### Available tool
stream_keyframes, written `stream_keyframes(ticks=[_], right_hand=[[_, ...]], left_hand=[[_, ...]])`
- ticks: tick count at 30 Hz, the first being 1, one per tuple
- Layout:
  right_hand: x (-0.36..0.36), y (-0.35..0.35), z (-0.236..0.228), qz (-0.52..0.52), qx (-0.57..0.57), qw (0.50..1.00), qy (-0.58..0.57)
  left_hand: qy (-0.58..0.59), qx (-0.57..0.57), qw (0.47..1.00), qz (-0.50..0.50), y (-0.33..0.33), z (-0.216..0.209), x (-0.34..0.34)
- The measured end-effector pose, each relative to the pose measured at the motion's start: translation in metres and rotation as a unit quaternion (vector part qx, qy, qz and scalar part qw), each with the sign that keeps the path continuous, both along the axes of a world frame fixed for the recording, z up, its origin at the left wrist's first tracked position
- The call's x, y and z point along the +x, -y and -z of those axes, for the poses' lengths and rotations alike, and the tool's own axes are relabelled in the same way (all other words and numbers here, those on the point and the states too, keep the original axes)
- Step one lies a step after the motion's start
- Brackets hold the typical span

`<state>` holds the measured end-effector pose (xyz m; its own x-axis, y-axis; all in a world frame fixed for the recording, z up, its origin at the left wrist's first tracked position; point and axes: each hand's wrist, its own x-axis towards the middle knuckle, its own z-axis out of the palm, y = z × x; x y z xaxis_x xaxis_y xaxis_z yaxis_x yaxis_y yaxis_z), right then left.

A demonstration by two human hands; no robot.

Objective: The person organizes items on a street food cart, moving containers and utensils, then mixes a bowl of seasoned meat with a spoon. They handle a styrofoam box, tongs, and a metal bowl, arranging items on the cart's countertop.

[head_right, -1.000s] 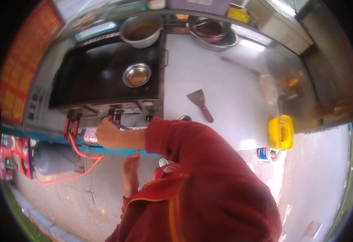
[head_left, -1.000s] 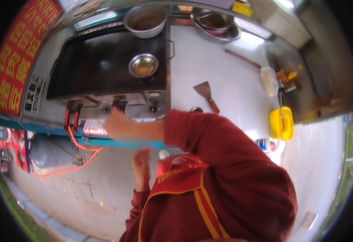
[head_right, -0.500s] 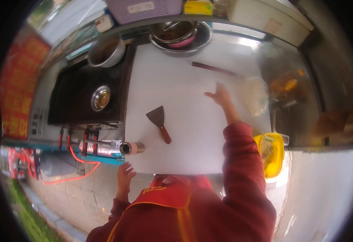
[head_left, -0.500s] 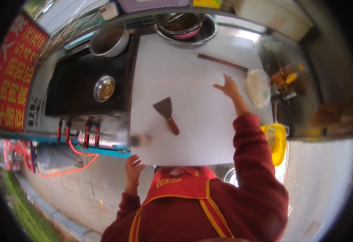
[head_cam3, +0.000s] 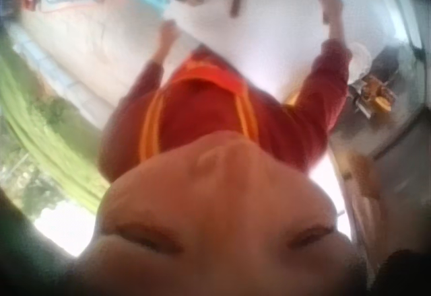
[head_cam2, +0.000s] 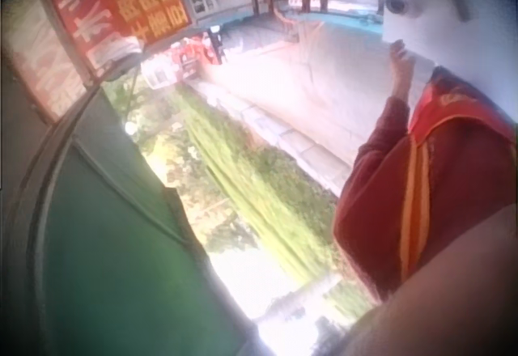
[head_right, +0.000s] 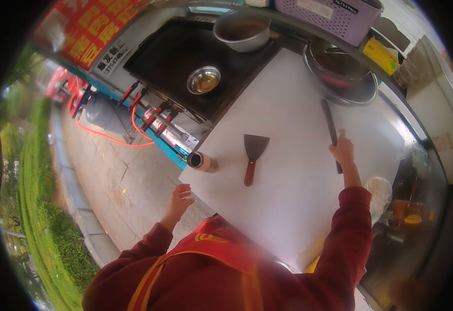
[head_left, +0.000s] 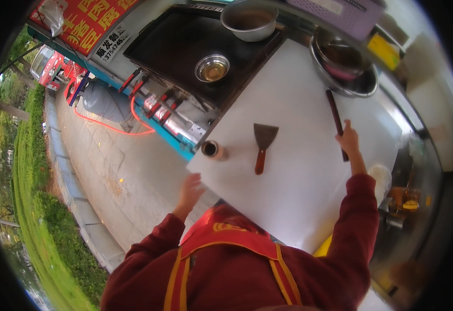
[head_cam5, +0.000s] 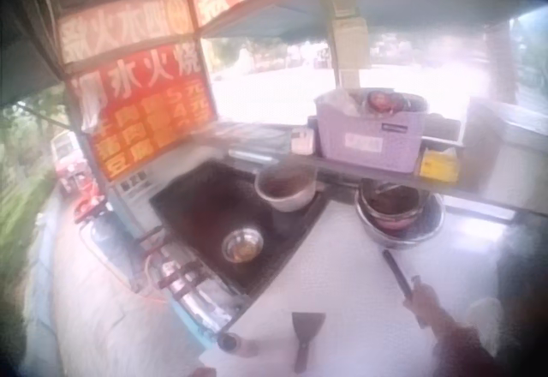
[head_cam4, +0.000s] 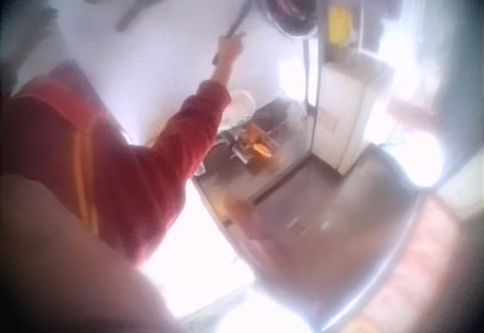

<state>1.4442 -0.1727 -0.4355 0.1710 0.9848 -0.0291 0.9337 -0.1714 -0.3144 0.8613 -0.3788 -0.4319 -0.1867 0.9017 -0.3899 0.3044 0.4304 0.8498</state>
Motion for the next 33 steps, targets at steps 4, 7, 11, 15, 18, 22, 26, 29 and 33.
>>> stream_keyframes(ticks=[4,7,11,15,18,22,26,29,33], right_hand=[[-0.148,-0.034,0.001,0.018,0.008,0.971,-0.239],[-0.259,-0.066,0.011,0.045,-0.019,0.934,-0.353],[-0.355,-0.109,0.028,0.06,0.052,0.96,-0.269],[-0.387,-0.124,0.034,0.085,0.035,0.965,-0.246],[-0.393,-0.122,0.026,0.099,-0.011,0.97,-0.221],[-0.368,-0.104,-0.007,0.079,-0.073,0.912,-0.397],[-0.284,-0.084,-0.064,0.024,0.047,0.929,-0.366],[-0.172,-0.1,-0.136,0.146,0.308,0.932,-0.125],[-0.038,-0.134,-0.234,0.186,0.449,0.846,0.218]], left_hand=[[0.026,0.004,1.0,0.001,-0.015,-0.004,0.005],[0.028,-0.001,1.0,0.014,-0.023,-0.013,0.001],[0.031,0.007,0.998,0.049,-0.03,-0.021,-0.016],[0.081,0.029,0.994,0.073,-0.036,-0.019,-0.034],[0.103,0.025,0.989,0.106,-0.05,-0.016,-0.042],[0.136,0.028,0.981,0.138,-0.067,-0.017,-0.045],[0.172,-0.003,0.977,0.124,-0.07,-0.015,-0.052],[0.112,-0.015,0.985,0.131,-0.063,-0.007,-0.068],[-0.04,0.045,0.993,0.105,-0.045,0.003,-0.095]])
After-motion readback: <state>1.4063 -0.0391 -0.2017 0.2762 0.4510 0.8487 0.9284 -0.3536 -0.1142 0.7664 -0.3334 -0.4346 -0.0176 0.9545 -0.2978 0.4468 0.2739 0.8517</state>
